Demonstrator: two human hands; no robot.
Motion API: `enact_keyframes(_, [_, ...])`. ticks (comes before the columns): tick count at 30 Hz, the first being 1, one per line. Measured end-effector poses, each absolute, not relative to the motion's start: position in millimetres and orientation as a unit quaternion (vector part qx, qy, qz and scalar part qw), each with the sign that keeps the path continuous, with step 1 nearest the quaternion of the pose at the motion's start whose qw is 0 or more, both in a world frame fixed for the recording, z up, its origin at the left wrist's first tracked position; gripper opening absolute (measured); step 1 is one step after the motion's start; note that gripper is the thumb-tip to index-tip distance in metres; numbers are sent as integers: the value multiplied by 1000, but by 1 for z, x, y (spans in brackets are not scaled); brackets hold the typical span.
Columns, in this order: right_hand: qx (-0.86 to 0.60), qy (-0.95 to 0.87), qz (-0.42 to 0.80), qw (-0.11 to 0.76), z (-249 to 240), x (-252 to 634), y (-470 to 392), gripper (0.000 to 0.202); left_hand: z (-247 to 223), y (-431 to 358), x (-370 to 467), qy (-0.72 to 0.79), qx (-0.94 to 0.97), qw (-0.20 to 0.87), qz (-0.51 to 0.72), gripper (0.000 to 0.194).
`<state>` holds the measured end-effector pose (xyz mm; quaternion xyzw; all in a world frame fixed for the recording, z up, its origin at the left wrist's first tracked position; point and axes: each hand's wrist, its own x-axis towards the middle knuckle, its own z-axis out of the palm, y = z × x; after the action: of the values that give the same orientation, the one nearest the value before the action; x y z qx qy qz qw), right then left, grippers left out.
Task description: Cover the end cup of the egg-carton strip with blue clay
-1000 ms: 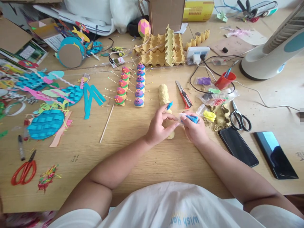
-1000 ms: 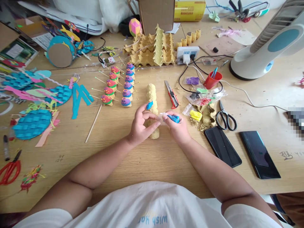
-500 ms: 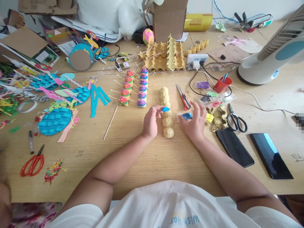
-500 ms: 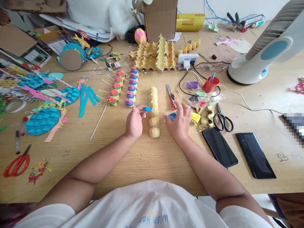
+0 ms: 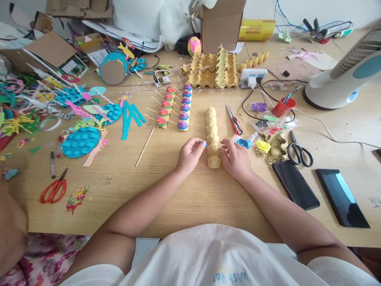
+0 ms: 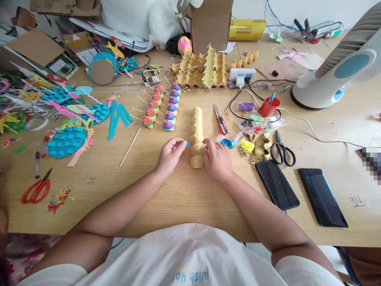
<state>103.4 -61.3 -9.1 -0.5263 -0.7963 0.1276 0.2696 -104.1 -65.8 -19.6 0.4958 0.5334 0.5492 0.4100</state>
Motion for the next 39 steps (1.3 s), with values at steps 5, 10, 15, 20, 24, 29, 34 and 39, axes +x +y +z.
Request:
enact_keyframes(5, [-506, -771, 228, 312, -18, 103, -61, 27, -25, -80, -105, 566, 615, 330, 440, 45])
enact_keyframes(10, [-456, -622, 450, 449, -21, 100, -53, 28, -34, -74, -101, 518, 563, 397, 507, 59])
enact_keyframes(15, [-406, -498, 598, 479, -14, 95, -49, 43, -32, -58, -91, 465, 499, 463, 566, 62])
enact_keyframes(20, [-364, -421, 669, 493, -9, 93, -46, 47, -30, -56, -83, 418, 495, 505, 570, 81])
enact_keyframes(24, [-345, -403, 685, 500, -9, 93, -42, 53, -38, -54, -82, 400, 504, 498, 581, 89])
enact_keyframes(29, [-361, -412, 671, 501, -11, 94, -43, 52, -43, -50, -85, 398, 504, 490, 590, 85])
enact_keyframes(34, [-413, -368, 673, 491, -10, 93, -52, 55, -45, -51, -84, 398, 485, 483, 611, 81])
enact_keyframes(39, [-388, -338, 699, 496, -14, 94, -54, 50, -46, -53, -81, 389, 477, 505, 605, 77])
